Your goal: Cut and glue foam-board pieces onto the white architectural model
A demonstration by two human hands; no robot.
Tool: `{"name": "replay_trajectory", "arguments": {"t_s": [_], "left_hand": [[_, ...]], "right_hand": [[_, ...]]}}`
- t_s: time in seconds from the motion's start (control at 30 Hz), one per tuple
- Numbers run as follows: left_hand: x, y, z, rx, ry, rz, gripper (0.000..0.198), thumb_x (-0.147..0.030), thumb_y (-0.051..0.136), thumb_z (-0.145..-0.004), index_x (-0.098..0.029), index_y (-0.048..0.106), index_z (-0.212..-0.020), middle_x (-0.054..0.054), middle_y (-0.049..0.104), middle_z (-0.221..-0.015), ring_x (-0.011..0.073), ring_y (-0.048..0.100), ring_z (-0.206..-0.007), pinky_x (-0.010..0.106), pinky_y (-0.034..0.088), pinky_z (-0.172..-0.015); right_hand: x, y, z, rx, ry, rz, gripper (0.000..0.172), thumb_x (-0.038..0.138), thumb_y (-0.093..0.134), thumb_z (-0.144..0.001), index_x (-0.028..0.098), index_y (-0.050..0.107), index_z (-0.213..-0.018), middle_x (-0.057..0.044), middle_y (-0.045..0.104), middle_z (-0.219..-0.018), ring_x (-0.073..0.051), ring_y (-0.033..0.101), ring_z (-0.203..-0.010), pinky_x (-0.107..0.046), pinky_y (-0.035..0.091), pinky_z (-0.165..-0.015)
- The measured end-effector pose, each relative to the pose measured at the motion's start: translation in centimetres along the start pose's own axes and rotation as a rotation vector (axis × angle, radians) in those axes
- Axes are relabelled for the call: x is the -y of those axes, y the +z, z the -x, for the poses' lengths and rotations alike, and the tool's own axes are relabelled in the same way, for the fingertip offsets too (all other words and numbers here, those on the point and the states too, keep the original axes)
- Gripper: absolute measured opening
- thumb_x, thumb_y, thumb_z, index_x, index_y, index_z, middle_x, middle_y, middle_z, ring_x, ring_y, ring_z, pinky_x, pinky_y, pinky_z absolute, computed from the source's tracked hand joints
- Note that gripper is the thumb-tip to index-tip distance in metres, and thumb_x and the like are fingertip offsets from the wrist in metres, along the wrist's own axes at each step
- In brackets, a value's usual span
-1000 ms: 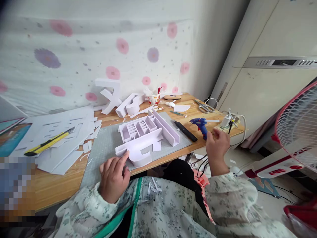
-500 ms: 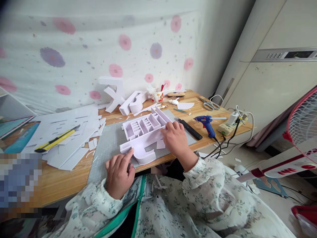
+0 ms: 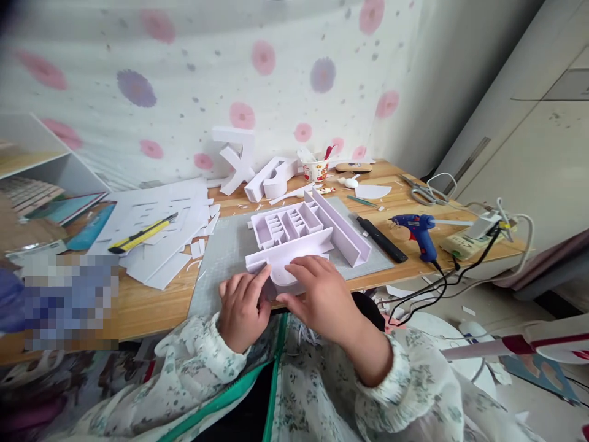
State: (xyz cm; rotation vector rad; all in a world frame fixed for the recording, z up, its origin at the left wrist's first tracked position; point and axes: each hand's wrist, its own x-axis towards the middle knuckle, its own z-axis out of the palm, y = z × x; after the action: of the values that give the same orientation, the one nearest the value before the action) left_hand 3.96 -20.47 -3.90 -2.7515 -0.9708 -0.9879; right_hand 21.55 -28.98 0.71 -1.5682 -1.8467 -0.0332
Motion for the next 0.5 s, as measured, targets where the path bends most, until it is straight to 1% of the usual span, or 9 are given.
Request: {"name": "replay_trajectory", "arguments": {"t_s": [0.07, 0.17, 0.23, 0.3, 0.37, 0.47, 0.5], "left_hand": [[-0.1, -0.1, 0.0, 0.001, -0.008, 0.009, 0.055, -0.009, 0.055, -0.078, -0.019, 0.051, -0.131, 0.008, 0.066, -0.095, 0.0265, 0.055, -0.095, 0.042, 0.034, -0.080], [-0.1, -0.2, 0.0, 0.007, -0.013, 0.017, 0.055, -0.009, 0.055, -0.078, -0.019, 0.051, -0.132, 0.008, 0.066, -0.096, 0.0262, 0.054, -0.095, 0.042, 0.034, -0.079], [0.0, -0.3, 0.0, 0.022, -0.020, 0.025, 0.056, -0.008, 0.053, -0.078, -0.020, 0.051, -0.132, 0.008, 0.066, -0.096, 0.0260, 0.054, -0.095, 0.042, 0.034, -0.078], [0.2, -0.3, 0.0, 0.044, -0.022, 0.043, 0.058, -0.007, 0.051, -0.078, -0.022, 0.050, -0.133, 0.007, 0.066, -0.095, 0.0256, 0.055, -0.094, 0.041, 0.034, -0.077], [0.6, -0.4, 0.0, 0.062, -0.008, 0.086, 0.059, -0.006, 0.048, -0.078, -0.024, 0.048, -0.135, 0.007, 0.065, -0.097, 0.0245, 0.056, -0.093, 0.040, 0.036, -0.077], [1.4, -0.5, 0.3, 0.056, 0.022, 0.194, 0.062, -0.005, 0.044, -0.080, -0.024, 0.043, -0.139, 0.007, 0.064, -0.101, 0.0220, 0.057, -0.095, 0.038, 0.041, -0.082], [1.7, -0.6, 0.4, 0.047, 0.021, 0.223, 0.061, -0.005, 0.043, -0.081, -0.023, 0.043, -0.139, 0.007, 0.064, -0.101, 0.0213, 0.058, -0.095, 0.038, 0.042, -0.084]], "right_hand": [[0.8, 0.8, -1.1, 0.074, 0.003, 0.072, 0.037, 0.038, 0.069, -0.081, 0.019, 0.062, -0.111, -0.013, 0.067, -0.111, -0.031, 0.060, -0.103, -0.051, 0.042, -0.095], [1.3, 1.5, -2.0, 0.157, 0.048, 0.108, 0.031, 0.031, 0.073, -0.078, 0.020, 0.065, -0.106, -0.010, 0.071, -0.103, -0.030, 0.063, -0.098, -0.058, 0.033, -0.100], [1.3, 1.6, -2.0, 0.175, 0.079, 0.102, 0.027, 0.026, 0.072, -0.079, 0.020, 0.066, -0.105, -0.009, 0.072, -0.100, -0.029, 0.065, -0.097, -0.059, 0.031, -0.101], [1.0, 1.5, -1.7, 0.165, 0.089, 0.075, 0.027, 0.024, 0.071, -0.079, 0.021, 0.066, -0.105, -0.009, 0.072, -0.101, -0.029, 0.065, -0.098, -0.060, 0.031, -0.100], [0.3, 1.1, -1.4, 0.134, 0.082, 0.010, 0.025, 0.026, 0.070, -0.080, 0.020, 0.067, -0.104, -0.009, 0.072, -0.102, -0.029, 0.065, -0.098, -0.058, 0.035, -0.099], [-0.9, 0.2, -0.6, 0.072, 0.107, -0.163, 0.027, 0.035, 0.066, -0.084, 0.020, 0.068, -0.105, -0.010, 0.072, -0.104, -0.027, 0.066, -0.097, -0.045, 0.047, -0.090], [-1.4, 0.0, -0.3, 0.050, 0.131, -0.224, 0.028, 0.038, 0.064, -0.085, 0.020, 0.068, -0.106, -0.010, 0.071, -0.106, -0.026, 0.066, -0.098, -0.041, 0.050, -0.088]]}}
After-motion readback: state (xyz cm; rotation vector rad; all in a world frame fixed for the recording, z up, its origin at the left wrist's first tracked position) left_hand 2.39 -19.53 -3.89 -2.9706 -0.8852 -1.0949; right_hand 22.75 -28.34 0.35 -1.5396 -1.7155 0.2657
